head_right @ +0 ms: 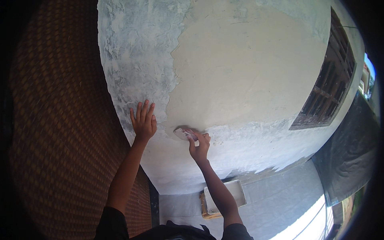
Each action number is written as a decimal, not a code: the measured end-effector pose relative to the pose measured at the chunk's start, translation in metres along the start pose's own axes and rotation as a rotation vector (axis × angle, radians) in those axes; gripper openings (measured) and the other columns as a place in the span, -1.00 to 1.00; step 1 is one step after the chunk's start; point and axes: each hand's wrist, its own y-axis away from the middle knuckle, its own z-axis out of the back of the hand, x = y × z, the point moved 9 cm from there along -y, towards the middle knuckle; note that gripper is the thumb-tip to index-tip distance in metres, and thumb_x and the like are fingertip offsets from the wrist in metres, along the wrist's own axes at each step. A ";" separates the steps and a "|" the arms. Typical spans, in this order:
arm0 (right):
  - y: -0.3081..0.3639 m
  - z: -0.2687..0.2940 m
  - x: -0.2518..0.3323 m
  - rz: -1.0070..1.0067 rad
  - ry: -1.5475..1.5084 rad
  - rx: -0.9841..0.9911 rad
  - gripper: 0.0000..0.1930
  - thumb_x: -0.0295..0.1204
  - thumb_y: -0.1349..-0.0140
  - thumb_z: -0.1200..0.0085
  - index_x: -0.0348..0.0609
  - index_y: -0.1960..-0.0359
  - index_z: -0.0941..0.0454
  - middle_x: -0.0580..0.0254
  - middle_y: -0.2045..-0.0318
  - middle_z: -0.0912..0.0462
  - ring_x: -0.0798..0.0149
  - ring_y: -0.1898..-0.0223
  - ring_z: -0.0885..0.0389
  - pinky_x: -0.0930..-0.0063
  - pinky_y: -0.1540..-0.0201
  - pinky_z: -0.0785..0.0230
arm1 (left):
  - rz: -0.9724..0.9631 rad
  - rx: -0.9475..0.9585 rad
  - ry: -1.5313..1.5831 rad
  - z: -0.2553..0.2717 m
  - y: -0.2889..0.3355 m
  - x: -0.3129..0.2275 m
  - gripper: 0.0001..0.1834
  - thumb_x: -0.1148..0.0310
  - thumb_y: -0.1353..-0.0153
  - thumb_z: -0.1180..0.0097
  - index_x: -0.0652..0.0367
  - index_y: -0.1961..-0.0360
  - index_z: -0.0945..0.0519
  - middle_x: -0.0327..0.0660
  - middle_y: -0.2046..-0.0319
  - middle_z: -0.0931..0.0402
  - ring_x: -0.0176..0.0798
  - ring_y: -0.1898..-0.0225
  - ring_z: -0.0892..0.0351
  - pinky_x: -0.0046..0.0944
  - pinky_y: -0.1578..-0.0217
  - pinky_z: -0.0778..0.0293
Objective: The person applies wall filler to a damaged section of an exterior wall using a putty knife.
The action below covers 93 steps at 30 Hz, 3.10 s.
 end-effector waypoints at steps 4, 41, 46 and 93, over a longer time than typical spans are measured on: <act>-0.019 0.080 -0.077 -0.421 -0.288 -0.399 -0.76 -0.41 -0.27 -0.17 -0.31 0.13 -0.50 0.27 0.32 -0.53 0.44 0.33 -0.37 0.51 0.24 -0.28 | -0.016 -0.003 -0.002 0.000 -0.002 -0.003 -0.52 0.29 -0.34 0.17 -0.01 -0.28 -0.41 -0.18 -0.33 -0.28 -0.02 -0.39 -0.15 0.23 -0.36 0.19; -0.019 0.002 0.012 -0.098 -0.185 -0.088 -0.75 -0.50 -0.10 -0.31 -0.27 0.20 -0.56 0.25 0.41 -0.48 0.38 0.42 -0.34 0.53 0.29 -0.23 | 0.032 0.006 0.014 0.001 -0.002 -0.002 -0.47 0.30 -0.25 0.06 -0.15 -0.29 -0.41 -0.33 -0.34 -0.27 -0.18 -0.39 -0.16 0.18 -0.38 0.17; -0.023 0.003 0.010 -0.199 -0.034 -0.137 -0.76 -0.49 -0.12 -0.27 -0.25 0.18 -0.56 0.22 0.44 -0.53 0.35 0.44 -0.34 0.47 0.36 -0.23 | 0.031 0.001 0.009 0.002 -0.001 0.002 -0.48 0.29 -0.25 0.07 -0.15 -0.28 -0.42 -0.33 -0.34 -0.27 -0.19 -0.39 -0.16 0.18 -0.38 0.16; -0.007 0.060 -0.031 -0.354 -0.336 -0.272 -0.85 -0.54 -0.27 -0.14 -0.27 0.16 -0.49 0.29 0.28 -0.58 0.47 0.27 -0.49 0.58 0.13 -0.34 | -0.013 0.002 0.026 0.006 -0.004 -0.001 -0.48 0.30 -0.24 0.06 -0.11 -0.26 -0.45 -0.27 -0.32 -0.31 -0.12 -0.37 -0.19 0.20 -0.37 0.16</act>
